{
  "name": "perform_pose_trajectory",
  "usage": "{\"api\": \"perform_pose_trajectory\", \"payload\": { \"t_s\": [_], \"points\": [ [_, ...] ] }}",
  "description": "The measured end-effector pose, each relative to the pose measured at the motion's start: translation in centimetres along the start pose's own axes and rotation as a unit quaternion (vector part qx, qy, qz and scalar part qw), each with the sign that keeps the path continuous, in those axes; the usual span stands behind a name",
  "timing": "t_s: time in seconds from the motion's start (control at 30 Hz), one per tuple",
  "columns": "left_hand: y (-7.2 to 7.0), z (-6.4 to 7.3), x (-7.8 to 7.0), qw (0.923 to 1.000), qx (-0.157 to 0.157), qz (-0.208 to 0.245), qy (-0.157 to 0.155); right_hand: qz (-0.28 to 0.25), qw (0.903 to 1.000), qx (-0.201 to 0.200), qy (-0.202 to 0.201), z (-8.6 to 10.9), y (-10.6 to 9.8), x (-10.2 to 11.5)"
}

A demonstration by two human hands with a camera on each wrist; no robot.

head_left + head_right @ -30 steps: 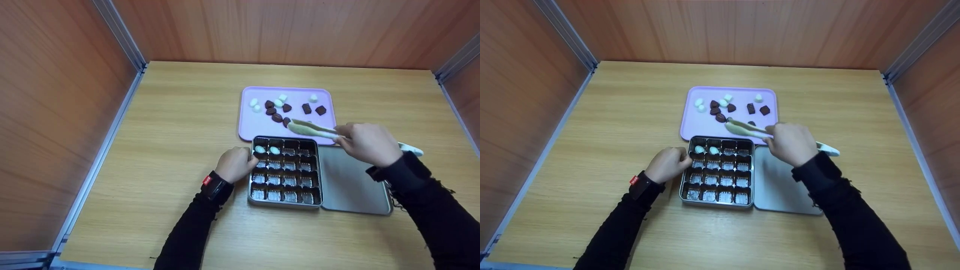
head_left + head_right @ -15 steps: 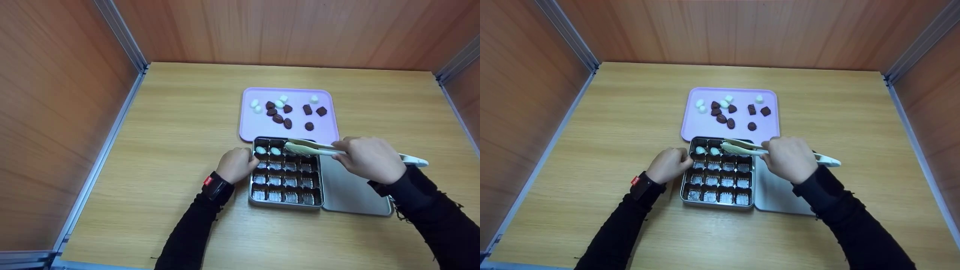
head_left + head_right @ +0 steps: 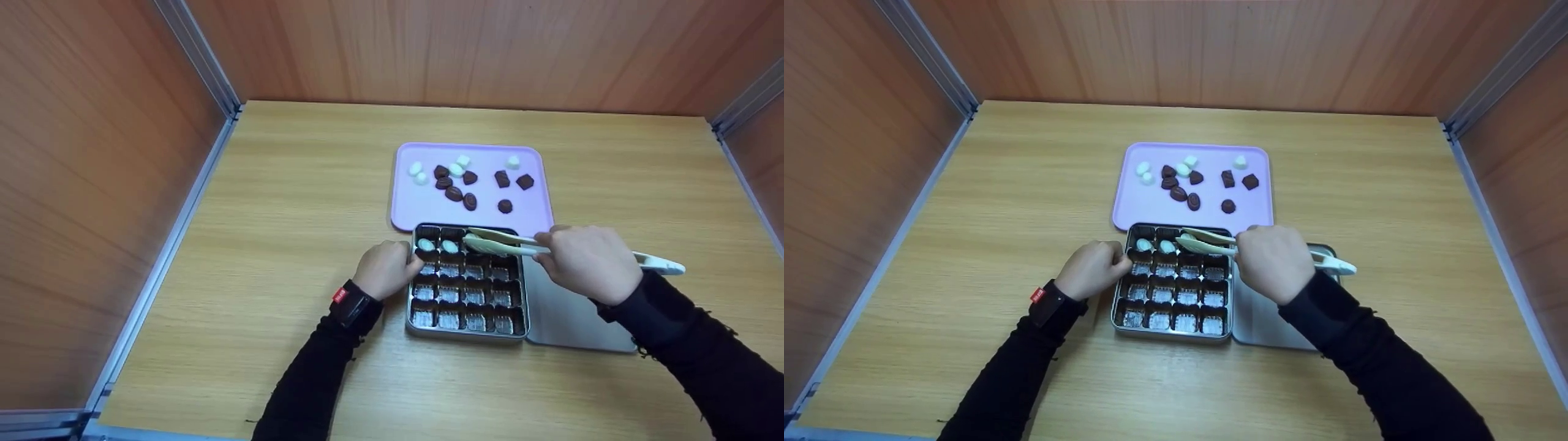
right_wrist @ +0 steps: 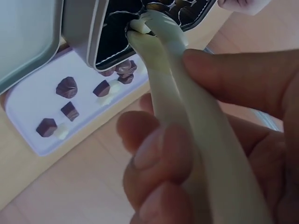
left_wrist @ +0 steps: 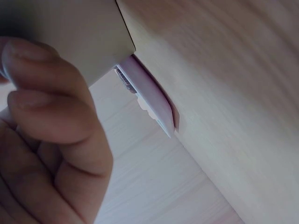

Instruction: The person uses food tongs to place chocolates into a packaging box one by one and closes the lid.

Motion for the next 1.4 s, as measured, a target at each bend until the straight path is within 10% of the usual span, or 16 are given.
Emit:
{"api": "perform_pose_trajectory", "payload": {
  "t_s": [0.73,0.83,1.07,1.4],
  "points": [
    [-0.1,0.0,0.2,0.9999,-0.006,-0.009,-0.001,-0.026,0.9904,0.135,0.008,-2.5,-0.7,-1.2],
    [0.0,0.0,0.2,0.9999,-0.003,-0.009,-0.003,-0.080,0.9852,0.148,0.035,-3.6,-1.0,-3.0],
    [0.2,0.0,0.1,0.9999,0.009,0.002,-0.012,-0.120,0.9812,0.020,0.150,-7.4,0.6,-8.2],
    [0.2,0.0,0.1,0.9998,0.012,0.006,-0.013,-0.099,0.9590,0.067,0.257,-10.8,5.5,-9.9]
  ]
}}
Point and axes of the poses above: each hand's wrist, its own z-axis away from the middle knuckle, its own y-axis out of the palm, x = y × z, the point moved 5 cm from there along -z, towards the middle knuckle, and after that the axes turned 13 degrees about y, right-handed, at the moved point
